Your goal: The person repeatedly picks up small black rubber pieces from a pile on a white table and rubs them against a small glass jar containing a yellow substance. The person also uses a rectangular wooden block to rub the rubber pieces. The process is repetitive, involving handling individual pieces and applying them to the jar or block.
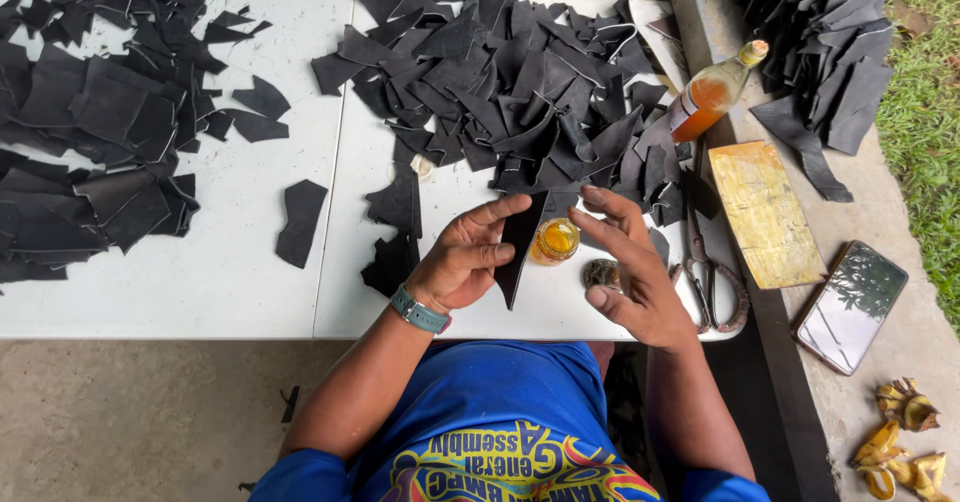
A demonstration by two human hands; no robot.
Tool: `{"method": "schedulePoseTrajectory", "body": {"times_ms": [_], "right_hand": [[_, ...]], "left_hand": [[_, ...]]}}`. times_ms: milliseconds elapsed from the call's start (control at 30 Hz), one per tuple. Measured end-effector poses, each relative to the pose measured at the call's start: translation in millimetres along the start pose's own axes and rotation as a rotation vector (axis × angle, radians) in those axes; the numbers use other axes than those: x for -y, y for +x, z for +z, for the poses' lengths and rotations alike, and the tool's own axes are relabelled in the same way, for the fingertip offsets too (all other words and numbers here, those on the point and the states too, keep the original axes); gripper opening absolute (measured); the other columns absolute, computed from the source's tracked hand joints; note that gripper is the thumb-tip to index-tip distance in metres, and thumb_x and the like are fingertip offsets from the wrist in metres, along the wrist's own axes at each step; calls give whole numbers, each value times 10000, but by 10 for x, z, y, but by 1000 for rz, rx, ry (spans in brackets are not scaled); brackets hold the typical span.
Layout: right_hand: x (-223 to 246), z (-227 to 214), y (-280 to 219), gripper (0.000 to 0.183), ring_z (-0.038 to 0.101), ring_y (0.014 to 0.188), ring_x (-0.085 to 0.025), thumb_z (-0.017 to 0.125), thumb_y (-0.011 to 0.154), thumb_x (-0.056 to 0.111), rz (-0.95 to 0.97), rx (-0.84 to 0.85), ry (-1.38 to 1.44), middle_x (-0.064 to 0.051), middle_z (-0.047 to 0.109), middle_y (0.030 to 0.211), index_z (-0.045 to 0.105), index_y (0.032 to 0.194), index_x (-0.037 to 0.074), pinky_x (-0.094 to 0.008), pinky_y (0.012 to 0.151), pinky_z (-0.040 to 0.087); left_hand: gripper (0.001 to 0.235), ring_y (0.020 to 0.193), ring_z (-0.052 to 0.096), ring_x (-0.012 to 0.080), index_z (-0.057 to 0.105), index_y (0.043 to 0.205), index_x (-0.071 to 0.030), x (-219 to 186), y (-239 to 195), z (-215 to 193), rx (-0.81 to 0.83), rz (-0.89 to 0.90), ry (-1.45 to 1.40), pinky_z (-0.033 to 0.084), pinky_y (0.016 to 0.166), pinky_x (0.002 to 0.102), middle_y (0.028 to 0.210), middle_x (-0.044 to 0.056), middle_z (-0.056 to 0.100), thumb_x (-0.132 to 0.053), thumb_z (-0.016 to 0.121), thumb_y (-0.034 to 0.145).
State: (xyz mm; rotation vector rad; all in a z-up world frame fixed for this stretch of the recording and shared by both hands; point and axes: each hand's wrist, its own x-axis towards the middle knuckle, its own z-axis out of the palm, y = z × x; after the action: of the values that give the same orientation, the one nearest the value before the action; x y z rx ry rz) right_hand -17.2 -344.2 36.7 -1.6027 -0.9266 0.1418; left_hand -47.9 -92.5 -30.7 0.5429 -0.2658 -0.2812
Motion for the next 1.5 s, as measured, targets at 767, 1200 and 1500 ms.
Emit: {"method": "schedulePoseTrajectory", "body": {"times_ms": [767,1200,1500], "right_hand": [[266,149,8,642,487,1255,-363,752,775,356,-99,80,-617,-189,547,1316,665,1389,191,-487,1097,398],[314,287,-13,663,509,1173,-383,786,782,323,-154,88,-719,-197,557,1299,630,1410,178,-487,1035,404],[360,337,-34,528,511,1156,-365,799,814,366,-268,76,-883,-171,558,1301,695,1309,214,-524,978,396]], "left_hand": [[574,1314,609,208,500,1535,-13,123,-4,-126,10,-1,-59,498,1152,336,1394,138,644,81,669,994],[666,1377,558,198,428,1573,-40,54,16,-7,7,-9,-58,475,1176,329,1499,119,564,42,694,968],[685,1389,542,210,404,1584,-38,63,31,23,-50,5,-45,469,1181,343,1523,127,531,38,692,967]]}}
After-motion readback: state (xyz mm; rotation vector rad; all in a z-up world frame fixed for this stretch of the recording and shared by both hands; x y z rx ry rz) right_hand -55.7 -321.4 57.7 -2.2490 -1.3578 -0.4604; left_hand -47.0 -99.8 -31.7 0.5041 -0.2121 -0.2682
